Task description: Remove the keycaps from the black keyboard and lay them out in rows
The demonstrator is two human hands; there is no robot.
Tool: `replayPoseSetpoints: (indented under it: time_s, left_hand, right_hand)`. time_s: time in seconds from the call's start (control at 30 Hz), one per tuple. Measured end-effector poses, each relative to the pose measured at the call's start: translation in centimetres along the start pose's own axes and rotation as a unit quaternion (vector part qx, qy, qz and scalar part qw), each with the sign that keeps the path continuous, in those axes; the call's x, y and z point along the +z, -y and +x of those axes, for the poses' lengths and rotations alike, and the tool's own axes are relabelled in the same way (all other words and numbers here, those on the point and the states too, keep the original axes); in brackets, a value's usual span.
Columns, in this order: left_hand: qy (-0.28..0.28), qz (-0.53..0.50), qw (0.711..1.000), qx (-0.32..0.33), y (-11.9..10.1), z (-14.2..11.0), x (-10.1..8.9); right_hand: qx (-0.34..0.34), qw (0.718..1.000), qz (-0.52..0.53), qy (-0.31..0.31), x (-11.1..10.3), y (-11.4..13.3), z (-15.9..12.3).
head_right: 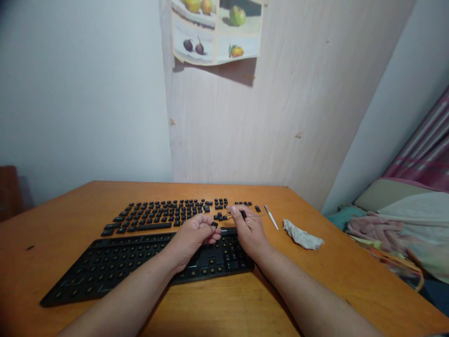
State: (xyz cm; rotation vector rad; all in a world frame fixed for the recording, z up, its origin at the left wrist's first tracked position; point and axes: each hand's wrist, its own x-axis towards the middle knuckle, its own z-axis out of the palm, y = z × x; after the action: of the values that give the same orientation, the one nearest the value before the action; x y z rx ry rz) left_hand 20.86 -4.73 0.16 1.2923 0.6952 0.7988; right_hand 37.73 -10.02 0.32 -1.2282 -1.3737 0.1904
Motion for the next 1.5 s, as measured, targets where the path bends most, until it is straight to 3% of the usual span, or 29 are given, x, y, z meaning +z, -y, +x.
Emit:
replayPoseSetpoints:
  time_s: [0.1,0.47,0.7,0.9,1.17,1.5]
  left_hand:
    - [0.012,-0.048,0.999,-0.024,-0.3,-0.3,-0.2]
    - [0.029,-0.173,0.982,-0.063,-0.2,-0.7,-0.8]
    - [0.037,-0.204,0.975,-0.082,-0.5,-0.9,-0.4]
    - [0.060,-0.201,0.972,-0.103,0.0,-0.6,-0.7]
    - [0.021,-0.245,0.963,-0.107,0.0,-0.7,-0.6]
    - [0.007,-0.209,0.972,-0.103,0.3,-0.6,-0.5]
  right_hand:
    - [-0.024,0.999,-0.025,0.008,-0.1,-0.2,0.0]
    - [-0.017,0.982,-0.097,0.161,0.6,0.2,-0.9]
    - [-0.011,0.984,-0.048,0.168,1.0,0.1,-1.1]
    - [-0.015,0.977,0.014,0.211,0.5,0.6,-0.6]
    - [0.015,0.987,-0.061,0.150,0.7,0.6,-1.1]
    - [-0.091,0.969,-0.165,0.157,-0.1,0.3,-0.7]
